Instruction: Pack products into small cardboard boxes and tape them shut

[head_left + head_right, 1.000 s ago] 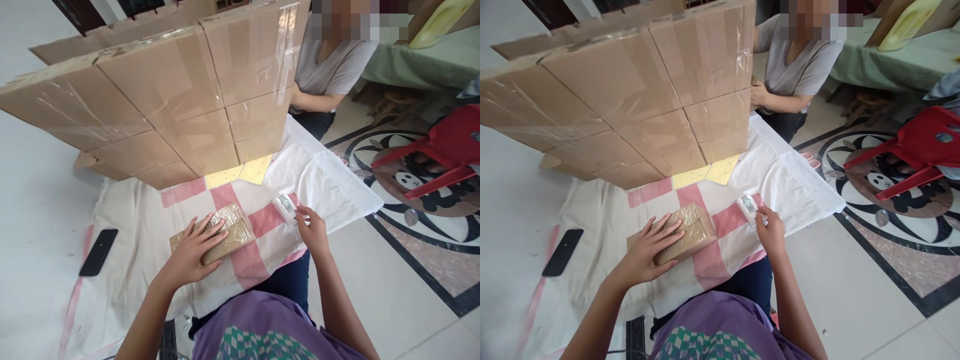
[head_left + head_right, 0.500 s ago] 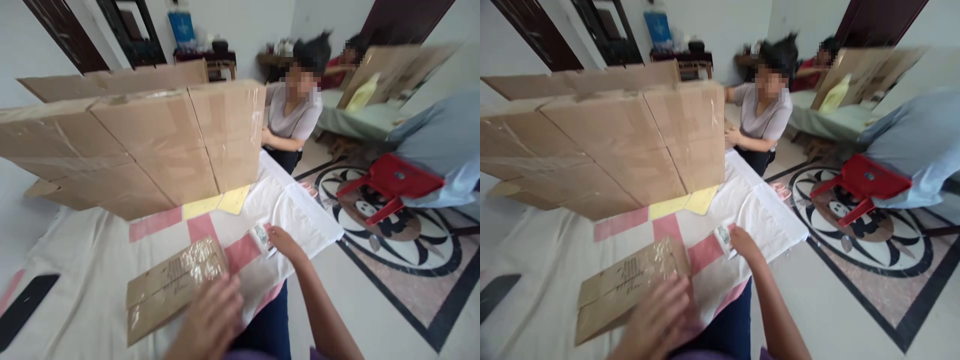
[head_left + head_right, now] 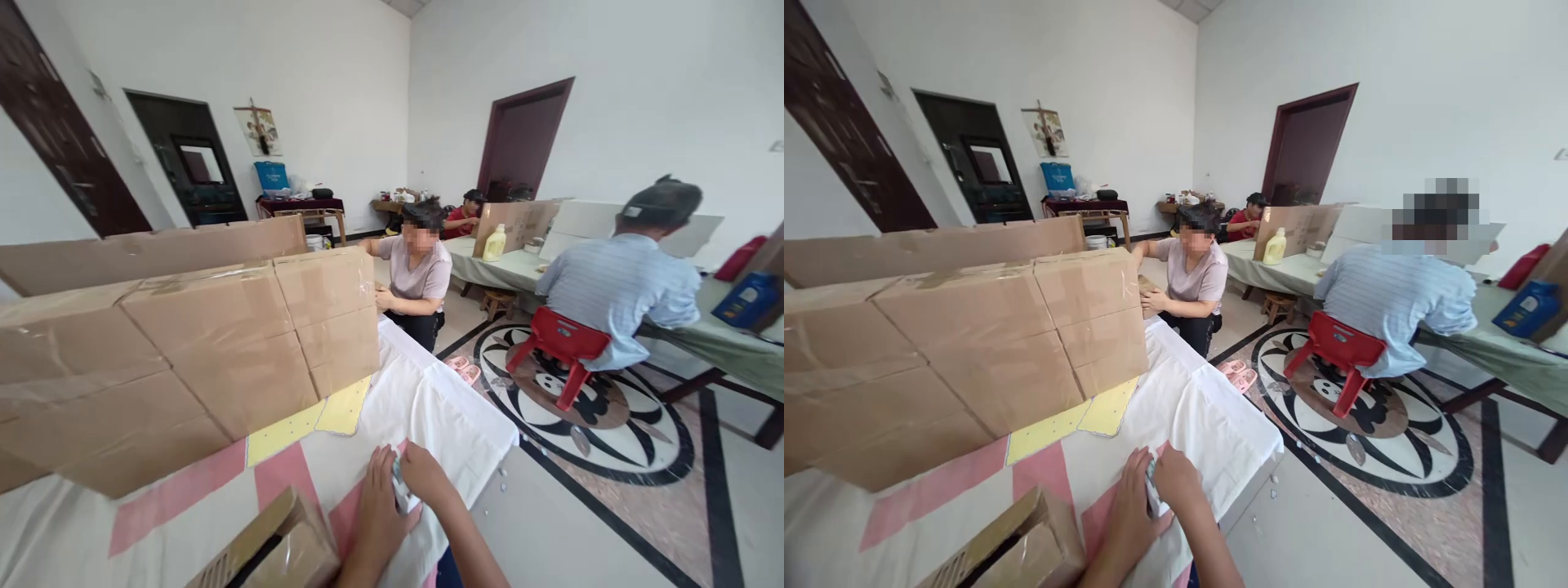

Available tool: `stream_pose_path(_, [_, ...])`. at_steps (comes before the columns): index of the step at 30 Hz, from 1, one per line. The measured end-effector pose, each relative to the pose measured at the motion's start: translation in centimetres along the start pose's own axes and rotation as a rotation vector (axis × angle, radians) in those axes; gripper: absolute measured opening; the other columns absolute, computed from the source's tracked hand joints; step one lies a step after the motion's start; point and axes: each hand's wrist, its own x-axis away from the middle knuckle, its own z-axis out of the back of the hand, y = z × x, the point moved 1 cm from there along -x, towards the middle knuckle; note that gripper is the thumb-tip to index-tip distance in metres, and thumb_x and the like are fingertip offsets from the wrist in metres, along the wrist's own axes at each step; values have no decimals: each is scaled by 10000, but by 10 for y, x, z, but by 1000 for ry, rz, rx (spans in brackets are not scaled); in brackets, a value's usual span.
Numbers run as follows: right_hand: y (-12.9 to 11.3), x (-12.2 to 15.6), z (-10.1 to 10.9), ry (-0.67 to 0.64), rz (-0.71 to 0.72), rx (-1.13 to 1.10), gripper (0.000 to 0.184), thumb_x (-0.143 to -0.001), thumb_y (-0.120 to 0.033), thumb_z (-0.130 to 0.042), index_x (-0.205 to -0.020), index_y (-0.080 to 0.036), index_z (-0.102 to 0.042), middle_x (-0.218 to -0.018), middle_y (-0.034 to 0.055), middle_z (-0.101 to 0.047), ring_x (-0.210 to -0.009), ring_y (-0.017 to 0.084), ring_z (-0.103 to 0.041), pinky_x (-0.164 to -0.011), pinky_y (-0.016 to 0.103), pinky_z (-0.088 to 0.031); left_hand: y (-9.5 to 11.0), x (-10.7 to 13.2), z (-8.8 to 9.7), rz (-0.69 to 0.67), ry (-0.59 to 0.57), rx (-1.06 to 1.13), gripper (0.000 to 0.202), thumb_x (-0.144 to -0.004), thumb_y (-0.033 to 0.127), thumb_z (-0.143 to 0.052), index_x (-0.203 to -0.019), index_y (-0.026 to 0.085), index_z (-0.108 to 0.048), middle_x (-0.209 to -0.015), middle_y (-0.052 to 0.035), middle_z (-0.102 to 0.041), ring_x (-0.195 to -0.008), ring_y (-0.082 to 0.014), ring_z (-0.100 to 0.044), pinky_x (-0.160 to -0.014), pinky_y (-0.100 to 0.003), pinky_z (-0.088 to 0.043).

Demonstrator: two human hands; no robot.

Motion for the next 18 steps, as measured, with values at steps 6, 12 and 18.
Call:
stream_pose_path(6, [-3,12,8,-13,8,-97,155,-795,-205,-571,-900,-194,-684,-897,68,-753,-856,225,-703,-686,273,-460,1,-2,4,-77,60,7,895,-751,334,-713,-1503,126,-272,-1425,-227,-495,-1372,-400,-472,-1082,-574,-481])
stream_pose_path(12, [4,18,4,27,-50,-115,493,-665,-184,-656,-1157,-217,-657,-1089,83,-739,-977,269,-693,-717,296,-467,-5,-8,3,-118,50,48,895,-775,455,-700,-1501,129,-291,-1399,-227,-490,-1342,-433,-469,-1069,-608,-467])
stream_pose_path(18, [3,34,-5,104,-31,-189,454,-723,-198,-639,-1175,-221,-611,-1057,69,-715,-972,252,-669,-734,295,-446,0,-7,14,-139,31,57,880,-794,474,-697,-1493,120,-295,-1411,-227,-473,-1354,-413,-459,-1097,-574,-446])
